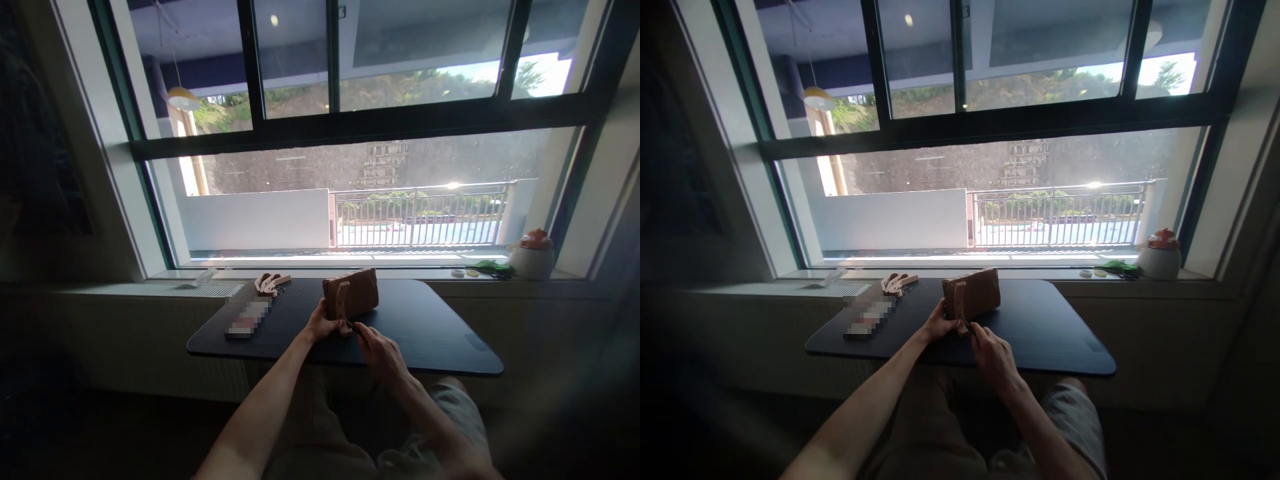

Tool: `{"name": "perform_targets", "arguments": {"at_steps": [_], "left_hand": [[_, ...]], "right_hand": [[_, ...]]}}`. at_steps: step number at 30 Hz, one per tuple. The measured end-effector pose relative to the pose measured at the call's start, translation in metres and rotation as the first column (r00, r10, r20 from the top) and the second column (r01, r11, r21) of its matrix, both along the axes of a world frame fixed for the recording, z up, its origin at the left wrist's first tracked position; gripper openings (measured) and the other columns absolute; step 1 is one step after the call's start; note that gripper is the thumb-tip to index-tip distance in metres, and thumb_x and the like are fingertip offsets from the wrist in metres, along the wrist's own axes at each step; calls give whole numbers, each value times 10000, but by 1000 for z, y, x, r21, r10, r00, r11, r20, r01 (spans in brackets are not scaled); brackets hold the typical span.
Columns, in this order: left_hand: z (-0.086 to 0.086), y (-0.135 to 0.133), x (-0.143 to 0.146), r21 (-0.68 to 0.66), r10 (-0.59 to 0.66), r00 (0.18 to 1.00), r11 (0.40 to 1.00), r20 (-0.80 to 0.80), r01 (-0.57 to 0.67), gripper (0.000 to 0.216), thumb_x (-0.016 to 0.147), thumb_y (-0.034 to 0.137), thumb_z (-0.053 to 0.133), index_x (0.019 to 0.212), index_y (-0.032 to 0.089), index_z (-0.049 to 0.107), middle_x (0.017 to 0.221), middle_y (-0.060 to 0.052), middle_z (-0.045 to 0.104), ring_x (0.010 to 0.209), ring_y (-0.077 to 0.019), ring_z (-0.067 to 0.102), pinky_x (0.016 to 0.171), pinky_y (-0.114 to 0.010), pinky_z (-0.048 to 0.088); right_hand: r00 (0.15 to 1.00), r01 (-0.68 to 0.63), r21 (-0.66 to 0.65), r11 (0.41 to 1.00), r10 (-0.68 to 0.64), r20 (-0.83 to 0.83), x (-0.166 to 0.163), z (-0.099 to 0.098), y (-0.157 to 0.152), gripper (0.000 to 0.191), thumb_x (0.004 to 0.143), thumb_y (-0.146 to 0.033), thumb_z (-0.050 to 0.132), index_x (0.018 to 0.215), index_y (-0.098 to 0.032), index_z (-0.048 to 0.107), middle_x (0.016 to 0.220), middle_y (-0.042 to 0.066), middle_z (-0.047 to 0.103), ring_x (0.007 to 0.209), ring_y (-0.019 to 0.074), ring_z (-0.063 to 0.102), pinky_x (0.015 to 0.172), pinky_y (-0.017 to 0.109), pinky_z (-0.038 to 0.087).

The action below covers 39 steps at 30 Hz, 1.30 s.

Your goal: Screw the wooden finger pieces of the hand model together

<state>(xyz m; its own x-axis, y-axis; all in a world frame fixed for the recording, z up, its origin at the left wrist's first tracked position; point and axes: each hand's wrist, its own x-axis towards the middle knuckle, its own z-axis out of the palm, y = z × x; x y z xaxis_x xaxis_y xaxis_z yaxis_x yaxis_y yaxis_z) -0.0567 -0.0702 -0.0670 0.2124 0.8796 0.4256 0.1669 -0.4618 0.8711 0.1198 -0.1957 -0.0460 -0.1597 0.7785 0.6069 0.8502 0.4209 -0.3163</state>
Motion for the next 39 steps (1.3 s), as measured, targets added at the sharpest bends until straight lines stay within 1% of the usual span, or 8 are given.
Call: {"name": "perform_targets", "arguments": {"at_steps": [6, 13, 18, 21, 24, 28, 33, 39], "left_hand": [[2, 21, -10, -5, 10, 998, 1000, 55, -10, 556, 559, 167, 797, 1004, 173, 464, 878, -2, 652, 810, -154, 629, 740, -296, 526], [5, 11, -9, -38, 55, 998, 998, 41, -53, 587, 521, 166, 816, 1009, 176, 491, 855, -1, 658, 798, -162, 633, 756, -320, 521], [4, 11, -14, -32, 128, 992, 991, -7, -128, 589, 499, 220, 837, 998, 178, 528, 905, -28, 654, 862, -203, 617, 821, -372, 493], [2, 10, -14, -25, 136, 990, 990, -27, -137, 607, 515, 247, 836, 1032, 178, 528, 938, -37, 654, 888, -214, 614, 842, -388, 484], [2, 9, -13, -15, 117, 992, 993, -37, -117, 603, 548, 250, 824, 1064, 167, 524, 975, -53, 658, 902, -216, 619, 840, -384, 490], [3, 7, -13, -19, 92, 995, 996, -43, -92, 613, 556, 249, 826, 1082, 152, 527, 1016, -75, 660, 926, -221, 625, 841, -380, 502], [2, 6, -14, -37, 80, 996, 996, -45, -82, 651, 542, 220, 833, 1106, 142, 519, 1037, -81, 658, 953, -224, 622, 865, -382, 499], [-2, 4, -14, -31, 115, 993, 993, -15, -115, 616, 512, 211, 847, 1056, 171, 562, 982, -57, 676, 949, -236, 622, 872, -380, 494]], "right_hand": [[997, -4, -24, 1000, 6, 80, 0, -2, 41, 346, 893, -280, 429, 1199, -273, 592, 967, 38, 703, 821, 173, 663, 675, 258, 471], [996, 88, -16, 996, -87, 29, -13, -7, 34, 354, 914, -343, 379, 1155, -269, 628, 924, 61, 710, 778, 185, 659, 653, 264, 439], [996, 88, -10, 996, -88, -18, -16, -3, 36, 329, 873, -321, 430, 1145, -277, 610, 868, 40, 707, 728, 180, 649, 629, 258, 413], [992, 97, -15, 995, -98, -85, -11, -2, 39, 385, 832, -294, 451, 1198, -211, 537, 868, 44, 698, 661, 170, 631, 612, 259, 416], [989, 73, -4, 997, -73, -126, -8, -1, 38, 305, 854, -315, 413, 1096, -190, 551, 876, 36, 685, 624, 142, 608, 612, 244, 412], [994, 34, 28, 999, -31, -102, -11, 0, 31, 228, 865, -335, 412, 956, -217, 584, 837, 19, 676, 682, 154, 609, 637, 249, 383], [994, 68, 26, 997, -65, -91, -13, 0, 25, 193, 819, -298, 468, 957, -217, 576, 760, 12, 658, 647, 174, 603, 609, 264, 359], [997, 19, 44, 999, -15, -75, -8, 0, 32, 188, 871, -337, 452, 981, -218, 546, 866, 4, 672, 710, 131, 615, 647, 223, 383]]}}
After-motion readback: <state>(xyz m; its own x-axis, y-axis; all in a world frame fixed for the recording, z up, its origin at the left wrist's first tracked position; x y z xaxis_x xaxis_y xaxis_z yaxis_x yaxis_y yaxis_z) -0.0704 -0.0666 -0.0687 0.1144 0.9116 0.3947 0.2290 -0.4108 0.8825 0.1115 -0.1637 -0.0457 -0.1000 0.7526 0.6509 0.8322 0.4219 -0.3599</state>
